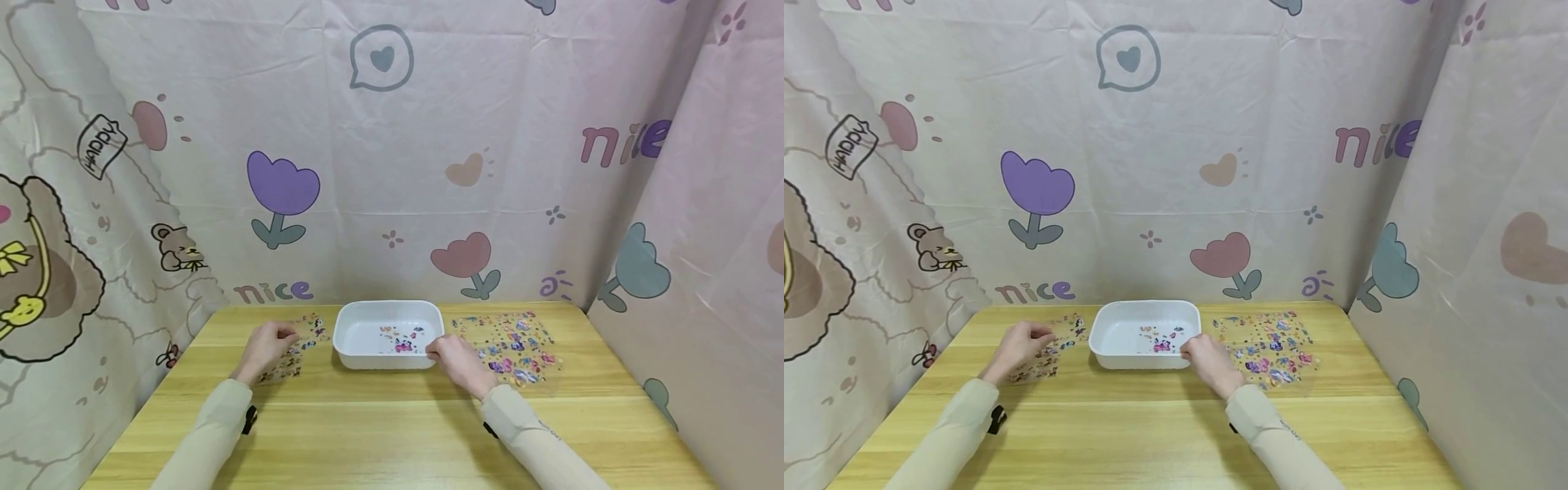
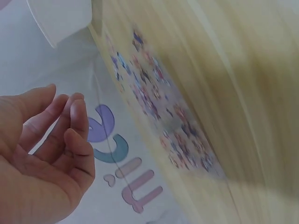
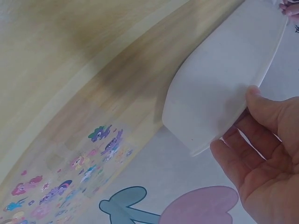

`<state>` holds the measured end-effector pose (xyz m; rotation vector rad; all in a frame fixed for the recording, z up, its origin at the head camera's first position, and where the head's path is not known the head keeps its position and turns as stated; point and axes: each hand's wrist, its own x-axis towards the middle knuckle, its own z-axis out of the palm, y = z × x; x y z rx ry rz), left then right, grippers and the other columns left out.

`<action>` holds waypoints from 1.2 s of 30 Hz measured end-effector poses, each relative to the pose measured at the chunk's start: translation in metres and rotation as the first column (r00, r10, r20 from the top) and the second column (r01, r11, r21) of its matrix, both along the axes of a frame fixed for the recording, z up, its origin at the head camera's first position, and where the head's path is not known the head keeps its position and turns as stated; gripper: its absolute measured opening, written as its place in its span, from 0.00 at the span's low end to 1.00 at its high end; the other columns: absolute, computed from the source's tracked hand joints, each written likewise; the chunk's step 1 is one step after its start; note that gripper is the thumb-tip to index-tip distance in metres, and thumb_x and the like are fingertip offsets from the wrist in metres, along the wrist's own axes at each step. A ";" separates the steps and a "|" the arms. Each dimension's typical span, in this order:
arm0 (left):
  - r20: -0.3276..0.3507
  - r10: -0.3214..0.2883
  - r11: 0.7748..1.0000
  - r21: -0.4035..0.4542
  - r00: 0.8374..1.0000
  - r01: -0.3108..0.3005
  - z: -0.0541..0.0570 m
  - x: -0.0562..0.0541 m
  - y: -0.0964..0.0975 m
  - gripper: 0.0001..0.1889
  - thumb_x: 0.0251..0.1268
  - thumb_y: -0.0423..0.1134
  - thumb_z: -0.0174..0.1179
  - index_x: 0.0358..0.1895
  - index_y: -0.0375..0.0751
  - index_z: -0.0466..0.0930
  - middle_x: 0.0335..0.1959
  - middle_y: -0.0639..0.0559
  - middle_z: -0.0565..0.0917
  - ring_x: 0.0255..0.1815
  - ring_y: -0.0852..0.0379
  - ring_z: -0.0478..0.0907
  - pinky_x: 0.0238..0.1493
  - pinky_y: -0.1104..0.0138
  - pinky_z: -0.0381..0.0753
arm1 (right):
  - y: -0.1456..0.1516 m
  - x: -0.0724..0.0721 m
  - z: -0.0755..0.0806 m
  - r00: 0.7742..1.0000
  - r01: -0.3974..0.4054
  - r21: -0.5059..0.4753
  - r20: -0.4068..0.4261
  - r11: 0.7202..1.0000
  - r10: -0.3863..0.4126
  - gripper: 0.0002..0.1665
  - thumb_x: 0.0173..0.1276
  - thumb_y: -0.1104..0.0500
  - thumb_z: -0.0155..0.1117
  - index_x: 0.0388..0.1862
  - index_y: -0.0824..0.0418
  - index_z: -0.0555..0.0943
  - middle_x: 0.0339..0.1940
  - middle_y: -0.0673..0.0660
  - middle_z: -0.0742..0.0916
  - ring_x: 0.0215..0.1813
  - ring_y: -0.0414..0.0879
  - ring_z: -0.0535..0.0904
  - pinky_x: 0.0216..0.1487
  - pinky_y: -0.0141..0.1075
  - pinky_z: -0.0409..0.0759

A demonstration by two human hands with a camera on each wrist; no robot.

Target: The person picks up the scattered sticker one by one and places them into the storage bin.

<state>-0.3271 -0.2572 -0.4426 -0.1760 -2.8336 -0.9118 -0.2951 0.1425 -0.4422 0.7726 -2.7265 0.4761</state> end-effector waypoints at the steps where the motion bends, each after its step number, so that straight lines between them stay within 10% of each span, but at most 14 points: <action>1: 0.008 0.007 1.000 -0.004 1.000 -0.007 0.000 0.000 -0.002 0.09 0.67 0.37 0.60 0.42 0.35 0.86 0.38 0.42 0.88 0.32 0.55 0.82 0.36 0.60 0.81 | 0.000 0.000 0.000 1.000 0.000 0.001 0.000 1.000 0.000 0.04 0.64 0.63 0.68 0.33 0.57 0.89 0.30 0.52 0.89 0.29 0.38 0.80 0.34 0.31 0.79; 36: 0.253 0.090 0.964 -0.265 0.963 -0.021 -0.013 -0.020 -0.050 0.24 0.71 0.38 0.57 0.58 0.17 0.69 0.57 0.20 0.72 0.56 0.26 0.72 0.53 0.43 0.76 | -0.001 -0.002 -0.001 1.000 0.028 0.026 0.013 0.999 -0.028 0.05 0.65 0.62 0.67 0.32 0.56 0.89 0.29 0.51 0.89 0.30 0.40 0.80 0.36 0.34 0.81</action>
